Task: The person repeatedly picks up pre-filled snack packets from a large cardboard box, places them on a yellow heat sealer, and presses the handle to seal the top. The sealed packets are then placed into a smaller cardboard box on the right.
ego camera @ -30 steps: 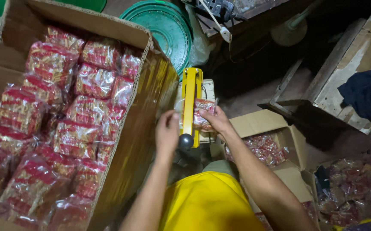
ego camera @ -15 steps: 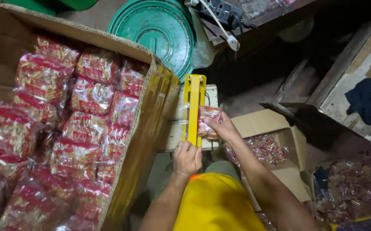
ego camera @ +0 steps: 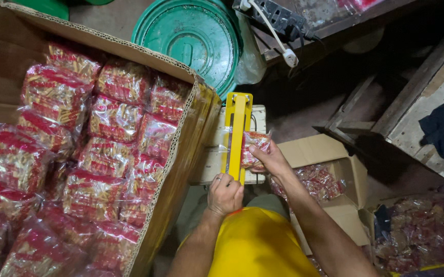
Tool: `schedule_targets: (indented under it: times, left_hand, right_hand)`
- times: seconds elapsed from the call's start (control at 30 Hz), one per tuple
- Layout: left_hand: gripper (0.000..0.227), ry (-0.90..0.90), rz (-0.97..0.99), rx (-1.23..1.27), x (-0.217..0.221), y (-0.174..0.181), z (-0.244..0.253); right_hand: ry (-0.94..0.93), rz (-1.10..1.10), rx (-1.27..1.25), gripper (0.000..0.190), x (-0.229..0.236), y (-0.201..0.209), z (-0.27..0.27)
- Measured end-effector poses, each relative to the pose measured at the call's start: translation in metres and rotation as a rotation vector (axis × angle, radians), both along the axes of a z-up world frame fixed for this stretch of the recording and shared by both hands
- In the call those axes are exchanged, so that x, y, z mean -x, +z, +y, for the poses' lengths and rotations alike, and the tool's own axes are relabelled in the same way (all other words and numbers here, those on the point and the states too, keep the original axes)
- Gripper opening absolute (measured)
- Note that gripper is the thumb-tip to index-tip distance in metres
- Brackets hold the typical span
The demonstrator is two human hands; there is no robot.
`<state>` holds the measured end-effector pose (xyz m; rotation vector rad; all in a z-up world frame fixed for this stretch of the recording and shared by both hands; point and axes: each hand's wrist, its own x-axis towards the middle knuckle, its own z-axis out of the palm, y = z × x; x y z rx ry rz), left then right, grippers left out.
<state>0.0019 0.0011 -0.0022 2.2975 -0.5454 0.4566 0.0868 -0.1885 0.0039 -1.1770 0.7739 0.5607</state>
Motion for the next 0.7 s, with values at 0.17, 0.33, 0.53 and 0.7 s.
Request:
schedule_targets:
  times: [0.17,0.33,0.53,0.7]
  left_hand:
    - [0.041,-0.013,-0.022,-0.012,-0.002,-0.008,0.003]
    - [0.037,0.053,-0.034,-0.051,0.004,0.001,-0.001]
    - [0.050,0.120,0.279,0.080,0.002,0.101,-0.008]
    - [0.051,0.223,0.150,0.239,0.003,0.229,0.004]
  right_hand:
    - [0.054,-0.042,0.058,0.060,-0.002,0.008,-0.002]
    - [0.056,-0.087,0.111,0.061,-0.001,0.005,0.008]
    - [0.003,-0.065,0.085,0.072,0.014,0.014,0.000]
    - [-0.084,-0.109,0.030,0.082,0.060,0.020,-0.036]
